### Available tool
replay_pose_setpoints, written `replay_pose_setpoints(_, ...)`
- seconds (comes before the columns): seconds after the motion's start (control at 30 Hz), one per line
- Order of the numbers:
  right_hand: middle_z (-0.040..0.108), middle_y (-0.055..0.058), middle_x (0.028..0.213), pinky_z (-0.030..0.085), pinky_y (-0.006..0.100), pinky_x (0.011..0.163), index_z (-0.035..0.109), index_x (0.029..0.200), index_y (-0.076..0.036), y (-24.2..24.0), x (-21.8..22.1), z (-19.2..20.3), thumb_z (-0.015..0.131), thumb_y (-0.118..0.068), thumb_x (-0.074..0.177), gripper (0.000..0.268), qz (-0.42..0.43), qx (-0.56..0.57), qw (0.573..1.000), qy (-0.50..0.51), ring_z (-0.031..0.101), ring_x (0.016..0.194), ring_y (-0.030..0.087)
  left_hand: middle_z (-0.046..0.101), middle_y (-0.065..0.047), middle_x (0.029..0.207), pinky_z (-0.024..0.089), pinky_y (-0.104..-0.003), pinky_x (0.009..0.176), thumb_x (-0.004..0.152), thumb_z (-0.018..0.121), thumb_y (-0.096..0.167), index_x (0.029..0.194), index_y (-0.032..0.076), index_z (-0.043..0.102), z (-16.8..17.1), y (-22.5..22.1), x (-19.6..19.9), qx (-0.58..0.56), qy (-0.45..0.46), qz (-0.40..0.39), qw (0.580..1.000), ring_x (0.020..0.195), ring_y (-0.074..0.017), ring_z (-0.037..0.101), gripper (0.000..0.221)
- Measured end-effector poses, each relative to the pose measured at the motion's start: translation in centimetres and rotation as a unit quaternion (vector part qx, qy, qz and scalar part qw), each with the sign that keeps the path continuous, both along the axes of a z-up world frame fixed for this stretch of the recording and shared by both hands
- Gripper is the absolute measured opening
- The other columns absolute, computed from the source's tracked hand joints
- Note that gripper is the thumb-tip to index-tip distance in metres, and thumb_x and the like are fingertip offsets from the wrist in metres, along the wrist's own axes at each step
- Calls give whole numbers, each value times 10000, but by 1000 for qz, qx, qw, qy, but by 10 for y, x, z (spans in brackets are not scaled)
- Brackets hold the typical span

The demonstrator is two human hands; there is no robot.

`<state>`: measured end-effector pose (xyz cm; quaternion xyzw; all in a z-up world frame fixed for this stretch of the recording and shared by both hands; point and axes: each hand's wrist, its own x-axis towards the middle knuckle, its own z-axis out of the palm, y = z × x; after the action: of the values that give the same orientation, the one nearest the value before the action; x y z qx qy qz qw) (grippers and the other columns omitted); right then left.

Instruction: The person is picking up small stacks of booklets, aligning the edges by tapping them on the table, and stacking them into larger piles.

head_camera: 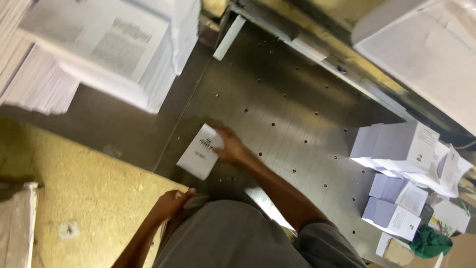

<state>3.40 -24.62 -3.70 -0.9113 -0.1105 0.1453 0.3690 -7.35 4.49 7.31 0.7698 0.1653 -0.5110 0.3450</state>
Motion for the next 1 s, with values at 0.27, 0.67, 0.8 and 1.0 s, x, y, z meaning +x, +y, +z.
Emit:
replay_pose_setpoints(0.27, 528, 245, 1366, 433, 534, 1114, 363, 1595, -20, 91, -101, 27, 780, -419, 867, 929, 25, 91, 986, -138, 537, 1278, 467, 594, -341, 1246, 469, -549, 984, 777, 934, 381, 1383, -140, 516, 30, -2, -36, -103, -90, 452, 881, 1192, -456, 602, 901)
replay_pose_setpoints(0.67, 686, 197, 855, 612, 317, 596, 450, 1461, 91, -15, -118, 58, 331, -986, 807, 1266, -374, 456, 661, 464, 716, 653, 288, 693, -35, 1110, 596, -451, 841, 659, 776, 205, 1219, 217, 607, 2, -27, 38, -132, -633, -365, 670, 1022, -305, 703, 585)
replay_pose_setpoints(0.8, 778, 188, 974, 622, 611, 839, 728, 1151, -6, -53, -116, 49, 725, -427, 871, 506, -282, 578, 634, 430, 779, 833, 367, 669, -82, 1016, 458, -537, 1107, 1000, 596, 126, 1074, 131, 654, 65, -56, 57, -253, -721, -402, 504, 1145, -324, 660, 94)
replay_pose_setpoints(1.0, 719, 161, 730, 630, 446, 644, 681, 972, -18, -83, -116, 64, 723, -274, 697, 379, -350, 545, 702, 295, 741, 617, 287, 488, -149, 1550, 478, -551, 1106, 883, 711, -9, 1314, 262, 697, -4, -85, 68, -357, -554, -158, 735, 1341, -481, 546, 509)
